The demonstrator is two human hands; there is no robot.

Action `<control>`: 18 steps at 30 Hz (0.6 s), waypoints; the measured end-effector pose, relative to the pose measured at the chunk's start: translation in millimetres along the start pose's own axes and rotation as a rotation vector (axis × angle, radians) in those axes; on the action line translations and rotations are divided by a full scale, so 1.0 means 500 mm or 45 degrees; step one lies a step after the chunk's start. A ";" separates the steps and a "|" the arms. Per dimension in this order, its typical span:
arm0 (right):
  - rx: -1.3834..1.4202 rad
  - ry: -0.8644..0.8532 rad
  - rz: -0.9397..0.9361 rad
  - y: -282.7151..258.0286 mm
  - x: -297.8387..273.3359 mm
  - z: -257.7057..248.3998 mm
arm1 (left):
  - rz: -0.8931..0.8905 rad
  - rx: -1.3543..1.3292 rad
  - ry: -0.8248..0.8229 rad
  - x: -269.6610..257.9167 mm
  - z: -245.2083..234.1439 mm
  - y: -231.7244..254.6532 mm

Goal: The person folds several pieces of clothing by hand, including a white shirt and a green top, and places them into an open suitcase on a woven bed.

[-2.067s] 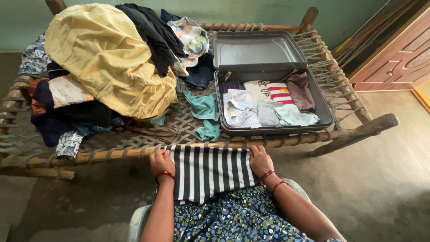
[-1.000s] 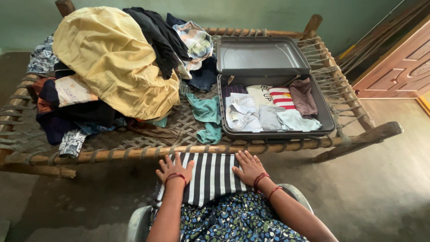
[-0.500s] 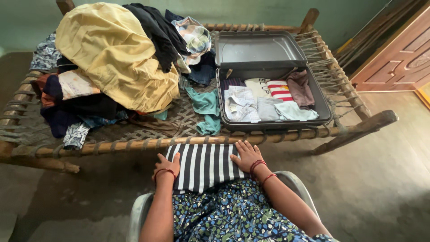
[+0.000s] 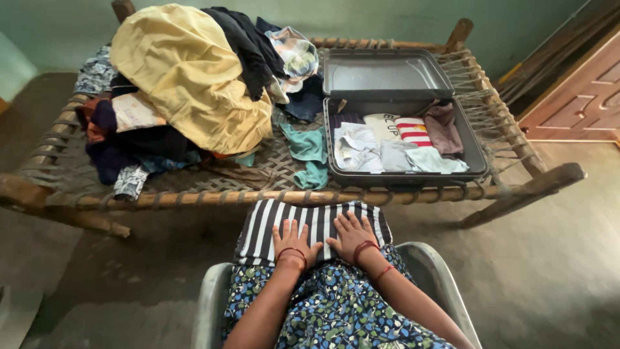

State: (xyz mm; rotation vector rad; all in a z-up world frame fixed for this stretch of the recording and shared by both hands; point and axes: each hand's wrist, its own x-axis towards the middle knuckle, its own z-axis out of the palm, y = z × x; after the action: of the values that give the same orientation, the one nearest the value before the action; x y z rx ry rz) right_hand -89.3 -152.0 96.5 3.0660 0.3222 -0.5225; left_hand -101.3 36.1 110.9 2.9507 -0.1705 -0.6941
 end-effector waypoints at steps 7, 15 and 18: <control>0.042 0.006 0.004 0.012 -0.055 -0.019 | 0.042 -0.013 -0.043 -0.070 -0.037 -0.025; 0.014 -0.045 0.038 0.031 -0.081 -0.030 | 0.014 0.053 -0.079 -0.043 -0.024 -0.029; 0.105 0.256 0.046 0.072 -0.036 0.016 | 0.027 -0.022 0.086 -0.009 -0.009 -0.046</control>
State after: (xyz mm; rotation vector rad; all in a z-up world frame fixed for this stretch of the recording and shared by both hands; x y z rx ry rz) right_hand -101.1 -191.1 94.0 3.2042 0.2531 -0.2313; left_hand -101.3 59.8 113.9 2.9466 -0.1885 -0.5892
